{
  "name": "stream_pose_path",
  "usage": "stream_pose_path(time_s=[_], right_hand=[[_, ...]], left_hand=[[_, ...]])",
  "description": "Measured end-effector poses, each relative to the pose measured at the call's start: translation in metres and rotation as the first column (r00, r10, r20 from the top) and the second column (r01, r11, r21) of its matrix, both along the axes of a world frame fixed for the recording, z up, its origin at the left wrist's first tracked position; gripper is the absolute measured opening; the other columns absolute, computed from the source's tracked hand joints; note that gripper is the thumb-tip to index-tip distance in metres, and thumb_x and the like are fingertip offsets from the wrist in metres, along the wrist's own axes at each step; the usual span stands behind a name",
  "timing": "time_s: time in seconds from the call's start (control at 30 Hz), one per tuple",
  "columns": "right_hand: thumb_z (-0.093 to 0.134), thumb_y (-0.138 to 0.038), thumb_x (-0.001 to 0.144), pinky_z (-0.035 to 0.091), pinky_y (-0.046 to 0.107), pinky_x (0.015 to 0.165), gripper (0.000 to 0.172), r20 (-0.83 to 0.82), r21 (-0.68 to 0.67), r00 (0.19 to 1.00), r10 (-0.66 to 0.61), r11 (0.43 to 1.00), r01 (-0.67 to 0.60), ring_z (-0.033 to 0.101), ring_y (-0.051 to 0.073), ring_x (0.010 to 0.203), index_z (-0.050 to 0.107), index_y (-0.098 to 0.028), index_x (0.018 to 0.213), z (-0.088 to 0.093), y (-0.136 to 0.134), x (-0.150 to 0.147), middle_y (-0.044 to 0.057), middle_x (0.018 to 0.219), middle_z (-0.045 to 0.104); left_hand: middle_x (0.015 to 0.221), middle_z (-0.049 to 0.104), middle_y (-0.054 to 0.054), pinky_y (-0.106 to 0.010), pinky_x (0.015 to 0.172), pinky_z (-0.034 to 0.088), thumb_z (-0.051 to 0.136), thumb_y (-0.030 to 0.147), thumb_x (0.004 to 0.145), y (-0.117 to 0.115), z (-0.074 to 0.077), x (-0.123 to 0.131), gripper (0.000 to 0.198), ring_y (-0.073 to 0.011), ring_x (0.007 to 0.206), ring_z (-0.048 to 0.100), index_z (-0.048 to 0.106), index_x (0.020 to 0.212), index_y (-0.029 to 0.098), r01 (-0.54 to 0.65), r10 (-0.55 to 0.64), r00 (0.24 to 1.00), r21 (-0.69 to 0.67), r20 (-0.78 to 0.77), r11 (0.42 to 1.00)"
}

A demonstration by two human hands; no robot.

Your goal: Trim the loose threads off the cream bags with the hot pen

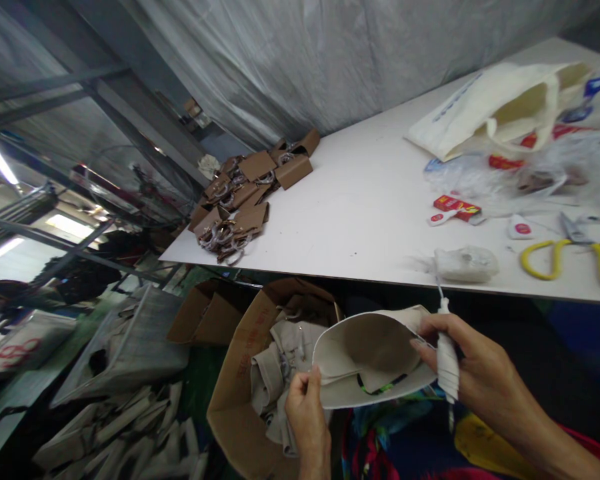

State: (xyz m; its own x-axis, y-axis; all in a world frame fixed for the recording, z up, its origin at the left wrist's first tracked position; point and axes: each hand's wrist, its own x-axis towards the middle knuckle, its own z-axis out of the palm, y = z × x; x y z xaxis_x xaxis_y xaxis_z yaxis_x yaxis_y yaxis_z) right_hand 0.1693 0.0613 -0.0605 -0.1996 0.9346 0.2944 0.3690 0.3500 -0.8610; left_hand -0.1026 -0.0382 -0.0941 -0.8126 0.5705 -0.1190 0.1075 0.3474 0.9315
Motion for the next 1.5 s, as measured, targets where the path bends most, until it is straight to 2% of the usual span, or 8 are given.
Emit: stream_pose_path(time_s=[0.37, 0.63, 0.73, 0.87, 1.2, 1.33, 1.4, 1.5], right_hand=[[0.063, -0.033, 0.099, 0.043, 0.023, 0.054, 0.01, -0.019, -0.001, 1.0, 0.012, 1.0, -0.012, 0.054, 0.013, 0.059, 0.059, -0.025, 0.104, 0.003, 0.0, 0.002, -0.003, 0.078, 0.06], [0.064, -0.032, 0.099, 0.043, 0.022, 0.054, 0.009, -0.043, 0.001, 0.999, 0.013, 1.0, -0.012, 0.053, 0.012, 0.059, 0.061, -0.026, 0.105, 0.003, 0.0, 0.002, -0.003, 0.079, 0.06], [0.065, -0.032, 0.099, 0.043, 0.021, 0.054, 0.009, -0.063, -0.015, 0.998, 0.017, 1.0, -0.018, 0.053, 0.012, 0.059, 0.061, -0.026, 0.104, 0.003, 0.001, 0.002, -0.004, 0.078, 0.06], [0.065, -0.029, 0.098, 0.044, 0.022, 0.056, 0.008, -0.085, -0.021, 0.996, 0.014, 1.0, -0.016, 0.055, 0.012, 0.061, 0.061, -0.025, 0.104, 0.001, 0.004, 0.003, -0.004, 0.077, 0.06], [0.068, -0.031, 0.096, 0.042, 0.023, 0.053, 0.011, -0.114, -0.038, 0.993, -0.027, 0.999, 0.023, 0.053, 0.013, 0.059, 0.063, -0.025, 0.103, -0.003, 0.007, 0.005, -0.004, 0.073, 0.057], [0.067, -0.03, 0.097, 0.043, 0.022, 0.054, 0.009, -0.143, -0.023, 0.99, 0.011, 1.0, -0.014, 0.055, 0.013, 0.06, 0.063, -0.025, 0.103, -0.001, 0.009, 0.008, -0.004, 0.075, 0.06], [0.067, -0.028, 0.098, 0.045, 0.022, 0.056, 0.009, -0.157, -0.017, 0.984, 0.079, 0.996, -0.083, 0.056, 0.013, 0.062, 0.062, -0.025, 0.105, 0.005, 0.01, 0.009, -0.003, 0.079, 0.062], [0.067, -0.026, 0.098, 0.047, 0.022, 0.06, 0.008, -0.167, 0.012, 0.967, 0.191, 0.981, -0.192, 0.059, 0.013, 0.067, 0.061, -0.025, 0.105, 0.022, 0.012, 0.007, -0.002, 0.084, 0.064]], left_hand=[[0.059, 0.052, 0.005, -0.024, 0.054, 0.037, 0.074, 0.066, 0.079, -0.003, -0.006, 0.001, 0.052, -0.0145, 0.059, 0.047, 0.057, 0.064, 0.019, 0.017, -0.019, 0.997, 0.021, 0.079, 1.0], [0.077, 0.071, -0.002, -0.026, 0.062, 0.048, 0.07, 0.065, 0.084, -0.003, -0.006, 0.002, 0.05, -0.0204, 0.073, 0.063, 0.072, 0.084, 0.016, 0.032, -0.04, 0.99, 0.059, 0.135, 0.998], [0.085, 0.076, -0.008, -0.029, 0.066, 0.051, 0.064, 0.073, 0.084, -0.003, -0.006, 0.001, 0.06, -0.0238, 0.079, 0.068, 0.075, 0.088, 0.014, -0.005, -0.012, 0.978, 0.083, 0.21, 0.997], [0.072, 0.073, -0.009, -0.029, 0.063, 0.052, 0.048, 0.084, 0.086, -0.005, -0.006, 0.001, 0.075, -0.022, 0.069, 0.067, 0.073, 0.077, 0.014, 0.022, -0.084, 0.927, 0.17, 0.366, 0.985], [0.069, 0.068, -0.004, -0.027, 0.064, 0.052, 0.068, 0.065, 0.086, -0.003, -0.005, -0.006, 0.052, -0.0188, 0.067, 0.062, 0.07, 0.075, 0.015, 0.039, -0.082, 0.969, 0.181, 0.235, 0.983], [0.075, 0.068, -0.003, -0.029, 0.074, 0.054, 0.068, 0.052, 0.091, 0.0, 0.016, -0.01, 0.038, -0.0201, 0.076, 0.064, 0.07, 0.077, 0.018, 0.147, -0.141, 0.988, 0.108, -0.061, 0.983], [0.087, 0.07, -0.004, -0.03, 0.083, 0.054, 0.071, 0.04, 0.092, 0.009, 0.037, -0.011, 0.021, -0.0209, 0.087, 0.066, 0.072, 0.086, 0.02, 0.289, -0.254, 0.927, 0.094, -0.276, 0.953], [0.111, 0.068, -0.006, -0.037, 0.099, 0.053, 0.071, 0.03, 0.092, 0.033, 0.08, -0.005, 0.018, -0.0248, 0.11, 0.065, 0.071, 0.109, 0.025, 0.617, -0.489, 0.723, 0.138, -0.489, 0.774]])
